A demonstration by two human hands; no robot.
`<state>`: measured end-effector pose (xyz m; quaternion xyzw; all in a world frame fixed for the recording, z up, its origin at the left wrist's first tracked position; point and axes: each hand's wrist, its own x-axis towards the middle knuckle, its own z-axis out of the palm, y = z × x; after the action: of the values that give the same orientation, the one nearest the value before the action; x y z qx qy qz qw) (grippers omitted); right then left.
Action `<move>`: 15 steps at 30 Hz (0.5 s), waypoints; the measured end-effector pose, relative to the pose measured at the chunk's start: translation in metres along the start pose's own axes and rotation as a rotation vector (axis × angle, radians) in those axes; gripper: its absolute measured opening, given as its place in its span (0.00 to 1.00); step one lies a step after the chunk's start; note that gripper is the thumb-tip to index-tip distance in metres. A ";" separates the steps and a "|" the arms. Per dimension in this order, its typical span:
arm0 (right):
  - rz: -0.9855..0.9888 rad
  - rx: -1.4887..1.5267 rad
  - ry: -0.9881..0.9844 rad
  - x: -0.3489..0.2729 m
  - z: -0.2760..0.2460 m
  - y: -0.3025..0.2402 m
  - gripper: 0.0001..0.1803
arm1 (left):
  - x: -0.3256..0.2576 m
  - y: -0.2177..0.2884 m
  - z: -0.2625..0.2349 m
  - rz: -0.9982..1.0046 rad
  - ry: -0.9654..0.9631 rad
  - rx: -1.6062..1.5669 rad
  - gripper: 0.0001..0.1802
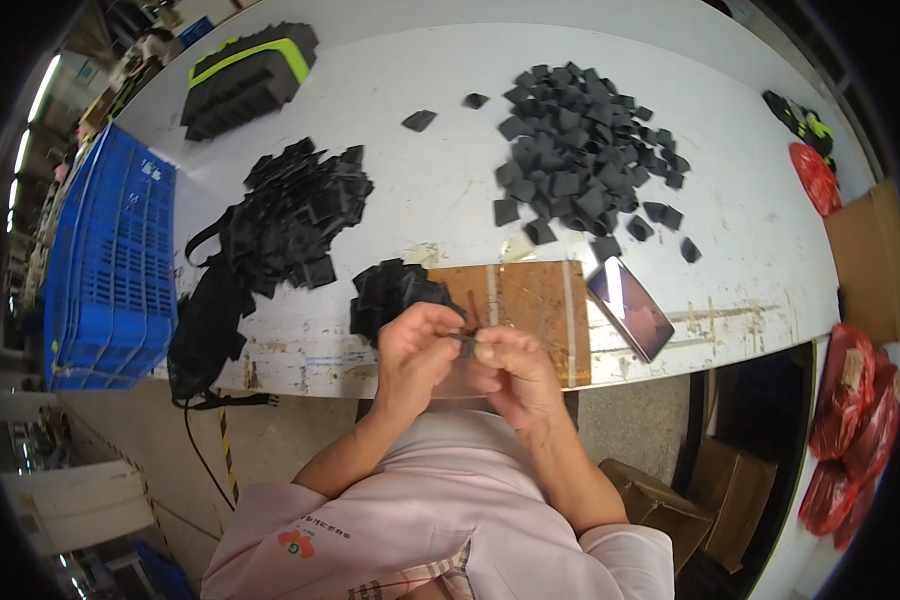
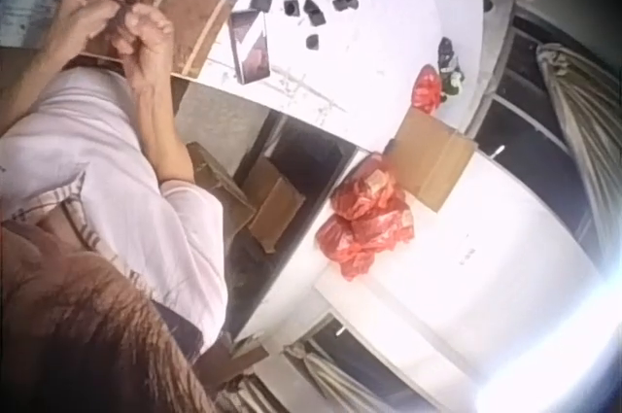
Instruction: Assembling small black rubber components by hand at a workbench.
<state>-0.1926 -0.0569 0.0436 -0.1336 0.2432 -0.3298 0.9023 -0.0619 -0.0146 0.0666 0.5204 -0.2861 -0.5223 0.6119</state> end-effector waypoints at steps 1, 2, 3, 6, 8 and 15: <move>0.026 0.086 -0.061 0.002 -0.007 0.004 0.03 | 0.002 -0.016 0.002 0.258 0.111 0.275 0.08; 0.009 0.086 -0.053 0.000 0.000 0.002 0.03 | 0.001 -0.013 0.007 0.257 0.093 0.271 0.08; -0.021 -0.050 -0.007 -0.001 0.010 -0.001 0.04 | 0.000 -0.009 0.010 0.198 0.109 0.169 0.07; -0.063 -0.357 -0.033 -0.002 0.019 -0.017 0.09 | 0.009 0.002 -0.004 -0.114 -0.079 -0.432 0.09; -0.256 -0.636 -0.090 -0.001 0.041 -0.030 0.10 | 0.018 0.018 -0.011 -0.275 -0.463 -0.927 0.10; -0.158 -0.647 -0.179 0.023 0.039 -0.049 0.14 | 0.028 0.024 -0.009 -0.452 -0.457 -0.922 0.07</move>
<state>-0.1830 -0.1059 0.0882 -0.4596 0.2438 -0.2913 0.8028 -0.0376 -0.0399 0.0808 0.1211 -0.0349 -0.8110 0.5713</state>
